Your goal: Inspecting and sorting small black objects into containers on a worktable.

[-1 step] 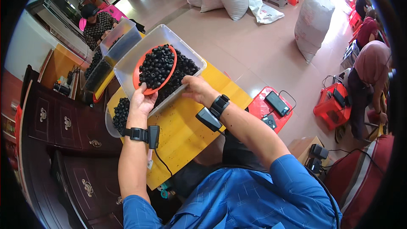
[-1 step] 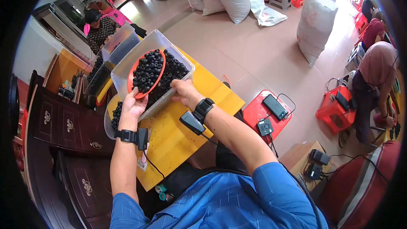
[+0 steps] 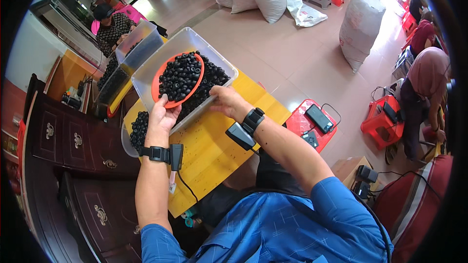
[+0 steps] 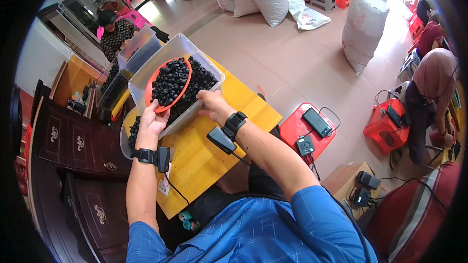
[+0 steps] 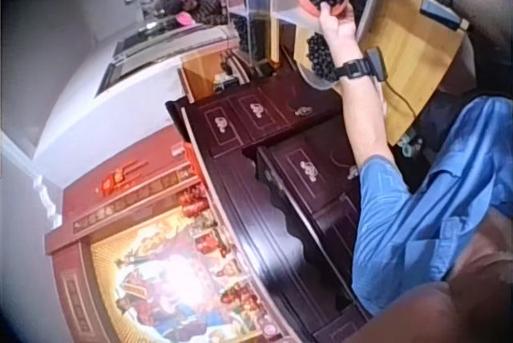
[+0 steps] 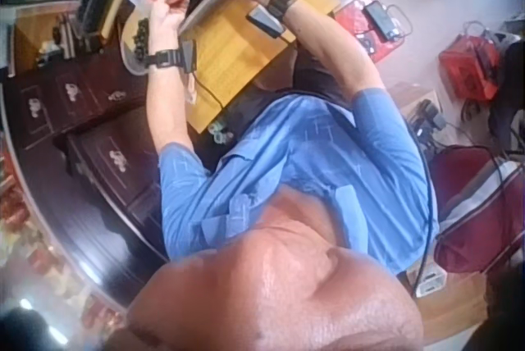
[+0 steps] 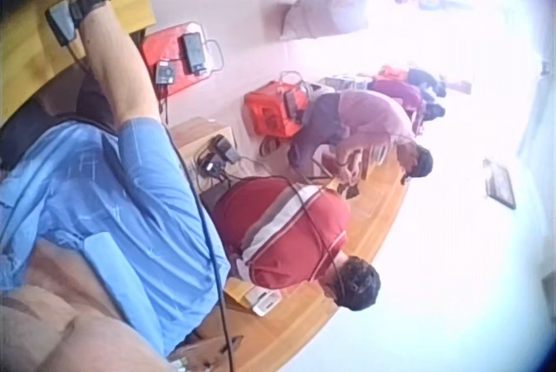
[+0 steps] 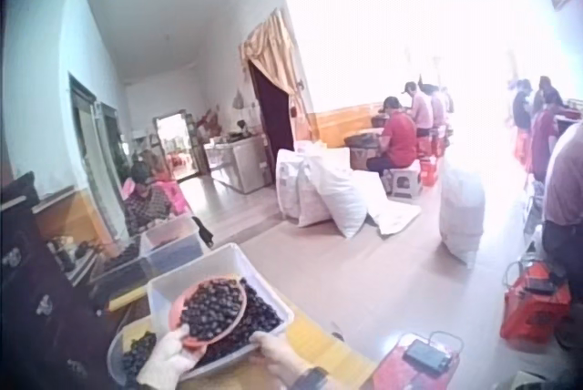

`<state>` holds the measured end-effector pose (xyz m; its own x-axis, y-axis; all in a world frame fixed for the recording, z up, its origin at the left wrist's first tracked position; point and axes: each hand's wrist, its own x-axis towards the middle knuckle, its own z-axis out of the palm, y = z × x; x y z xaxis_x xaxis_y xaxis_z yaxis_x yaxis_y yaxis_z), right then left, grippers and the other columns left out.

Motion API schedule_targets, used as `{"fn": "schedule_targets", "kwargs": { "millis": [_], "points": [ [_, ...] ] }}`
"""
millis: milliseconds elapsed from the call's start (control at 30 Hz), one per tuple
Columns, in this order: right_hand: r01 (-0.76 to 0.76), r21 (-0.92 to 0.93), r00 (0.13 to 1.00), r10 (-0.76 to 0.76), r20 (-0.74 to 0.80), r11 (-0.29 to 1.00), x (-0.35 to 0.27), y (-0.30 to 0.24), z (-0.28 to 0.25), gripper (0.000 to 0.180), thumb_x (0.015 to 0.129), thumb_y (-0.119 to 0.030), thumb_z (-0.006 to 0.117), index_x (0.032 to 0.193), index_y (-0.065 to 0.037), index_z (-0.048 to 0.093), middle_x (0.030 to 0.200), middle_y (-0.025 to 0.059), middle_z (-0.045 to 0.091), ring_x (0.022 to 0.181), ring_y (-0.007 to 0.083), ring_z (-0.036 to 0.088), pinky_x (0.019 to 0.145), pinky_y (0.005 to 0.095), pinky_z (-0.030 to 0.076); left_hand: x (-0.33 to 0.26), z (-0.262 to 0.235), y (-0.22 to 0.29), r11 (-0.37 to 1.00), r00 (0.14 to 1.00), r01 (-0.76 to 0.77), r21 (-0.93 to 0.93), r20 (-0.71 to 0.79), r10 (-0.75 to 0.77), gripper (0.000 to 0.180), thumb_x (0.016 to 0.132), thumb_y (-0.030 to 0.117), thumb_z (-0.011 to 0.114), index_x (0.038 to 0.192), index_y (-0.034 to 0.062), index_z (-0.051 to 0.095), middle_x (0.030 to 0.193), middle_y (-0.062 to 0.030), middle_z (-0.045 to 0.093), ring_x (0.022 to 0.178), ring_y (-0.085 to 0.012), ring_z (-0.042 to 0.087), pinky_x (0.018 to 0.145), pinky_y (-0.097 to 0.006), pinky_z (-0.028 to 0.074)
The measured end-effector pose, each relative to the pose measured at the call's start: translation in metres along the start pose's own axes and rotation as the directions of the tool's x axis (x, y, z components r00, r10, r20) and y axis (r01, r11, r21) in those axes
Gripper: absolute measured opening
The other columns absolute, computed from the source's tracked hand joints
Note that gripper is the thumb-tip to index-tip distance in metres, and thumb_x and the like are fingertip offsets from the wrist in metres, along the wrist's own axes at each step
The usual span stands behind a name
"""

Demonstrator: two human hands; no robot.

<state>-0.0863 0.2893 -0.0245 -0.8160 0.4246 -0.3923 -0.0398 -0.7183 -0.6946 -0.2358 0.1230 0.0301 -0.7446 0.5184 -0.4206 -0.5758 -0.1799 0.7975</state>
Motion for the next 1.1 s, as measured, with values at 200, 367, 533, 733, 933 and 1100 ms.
{"fn": "schedule_targets", "kwargs": {
  "millis": [200, 367, 533, 733, 933, 1100],
  "points": [
    [0.004, 0.007, 1.0, -0.004, 0.01, 1.0, -0.005, -0.002, 0.007, 0.066, 0.083, -0.014, 0.064, 0.14, 0.003, 0.035, 0.141, 0.0216, 0.042, 0.129, 0.0404, 0.044, 0.103, 0.0601, 0.043, -0.006, -0.01, 0.007, 0.954, 0.981, -0.185, 0.237, -0.006, 0.191, 0.031, 0.102, 0.028, 0.051, 0.128, 0.01, 0.052, 0.114, -0.0098, 0.065, 0.095, -0.0256, 0.067, 0.068, -0.042, 0.058],
    [-0.064, 0.052, 0.991, 0.07, -0.113, 0.997, 0.01, 0.001, -0.003, 0.047, 0.086, -0.012, 0.064, 0.129, -0.004, 0.046, 0.126, 0.0149, 0.053, 0.113, 0.0356, 0.056, 0.105, 0.0576, 0.04, -0.003, 0.004, -0.003, 0.963, 0.966, -0.202, 0.177, -0.127, 0.226, 0.031, 0.103, 0.024, 0.048, 0.132, 0.0108, 0.048, 0.115, -0.0107, 0.064, 0.094, -0.0265, 0.067, 0.065, -0.041, 0.06],
    [-0.015, 0.019, 1.0, 0.015, 0.004, 1.0, -0.001, -0.003, 0.002, 0.056, 0.087, -0.016, 0.067, 0.135, -0.003, 0.042, 0.131, 0.0172, 0.049, 0.119, 0.0388, 0.051, 0.104, 0.0574, 0.042, -0.002, -0.002, 0.001, 0.926, 0.944, -0.281, 0.251, -0.104, 0.314, 0.032, 0.103, 0.026, 0.048, 0.127, 0.0061, 0.05, 0.11, -0.0118, 0.065, 0.084, -0.026, 0.069, 0.059, -0.04, 0.06],
    [-0.088, -0.018, 0.995, 0.087, -0.05, 0.996, 0.005, -0.012, -0.003, 0.058, 0.087, -0.02, 0.07, 0.135, -0.003, 0.042, 0.132, 0.0164, 0.047, 0.122, 0.038, 0.048, 0.104, 0.0559, 0.043, -0.003, 0.001, 0.001, 0.967, 0.958, -0.253, 0.034, -0.129, 0.256, 0.031, 0.103, 0.025, 0.049, 0.129, 0.008, 0.05, 0.118, -0.012, 0.063, 0.096, -0.0287, 0.066, 0.072, -0.046, 0.059],
    [-0.088, -0.068, 0.996, 0.089, 0.011, 0.994, 0.004, -0.015, 0.002, 0.059, 0.088, -0.025, 0.071, 0.137, -0.008, 0.043, 0.135, 0.0145, 0.047, 0.122, 0.0364, 0.047, 0.105, 0.0536, 0.041, -0.015, -0.012, 0.013, 0.973, 0.99, -0.144, -0.181, -0.031, 0.141, 0.027, 0.104, 0.024, 0.047, 0.124, 0.0073, 0.053, 0.112, -0.0116, 0.065, 0.09, -0.0266, 0.067, 0.067, -0.04, 0.061],
    [-0.102, 0.002, 0.992, 0.102, 0.072, 0.995, -0.005, -0.012, -0.009, 0.069, 0.089, -0.038, 0.072, 0.143, -0.01, 0.039, 0.149, 0.0168, 0.039, 0.131, 0.0384, 0.04, 0.105, 0.053, 0.041, -0.036, -0.011, 0.016, 0.962, 0.994, -0.093, -0.255, 0.039, 0.106, 0.026, 0.105, 0.025, 0.045, 0.119, 0.0068, 0.055, 0.108, -0.01, 0.067, 0.085, -0.0256, 0.068, 0.065, -0.039, 0.061]
  ]
}}
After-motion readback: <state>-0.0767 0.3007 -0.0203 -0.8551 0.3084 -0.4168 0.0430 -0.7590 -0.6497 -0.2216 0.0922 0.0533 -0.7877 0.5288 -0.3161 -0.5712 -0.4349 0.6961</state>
